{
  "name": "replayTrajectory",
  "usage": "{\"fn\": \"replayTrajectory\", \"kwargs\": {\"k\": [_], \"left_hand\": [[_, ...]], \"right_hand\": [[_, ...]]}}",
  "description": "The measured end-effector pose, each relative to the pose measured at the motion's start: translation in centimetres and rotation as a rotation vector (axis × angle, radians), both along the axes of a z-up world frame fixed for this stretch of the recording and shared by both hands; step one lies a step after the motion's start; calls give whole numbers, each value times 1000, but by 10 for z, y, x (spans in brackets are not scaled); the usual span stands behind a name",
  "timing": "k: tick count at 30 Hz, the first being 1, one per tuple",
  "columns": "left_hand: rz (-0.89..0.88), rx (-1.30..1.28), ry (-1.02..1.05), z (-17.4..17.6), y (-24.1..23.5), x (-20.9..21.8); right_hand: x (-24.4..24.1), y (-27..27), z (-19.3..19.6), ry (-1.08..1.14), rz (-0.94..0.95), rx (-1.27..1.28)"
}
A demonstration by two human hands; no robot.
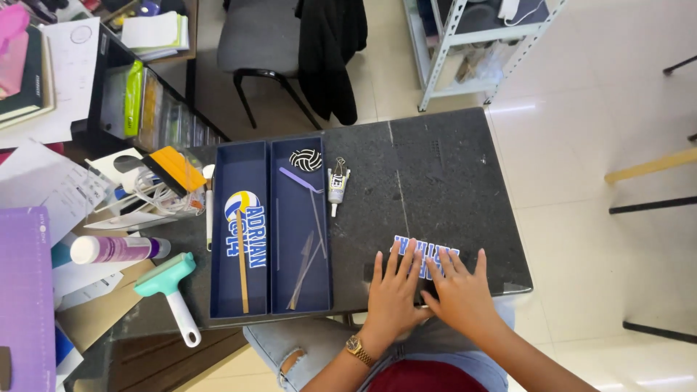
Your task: Applying glue to a 'HAPPY BIRTHDAY' paper cutout and sticking it onto a surface.
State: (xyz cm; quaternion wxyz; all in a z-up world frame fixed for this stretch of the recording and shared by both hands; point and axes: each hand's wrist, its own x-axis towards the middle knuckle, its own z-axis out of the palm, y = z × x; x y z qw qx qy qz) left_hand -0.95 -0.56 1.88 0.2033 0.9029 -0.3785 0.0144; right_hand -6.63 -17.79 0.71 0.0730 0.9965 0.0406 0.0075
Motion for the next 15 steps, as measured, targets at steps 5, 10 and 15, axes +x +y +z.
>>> {"fn": "replayTrajectory", "kwargs": {"k": [5, 10, 15], "left_hand": [[-35, 69, -41, -1, 1, 2], [-25, 87, -43, 1, 1, 2], [-18, 79, -23, 1, 0, 4]], "right_hand": [[-18, 5, -1, 20, 54, -172], [-19, 14, -13, -186, 14, -204], [-16, 9, -9, -241, 40, -137]]}}
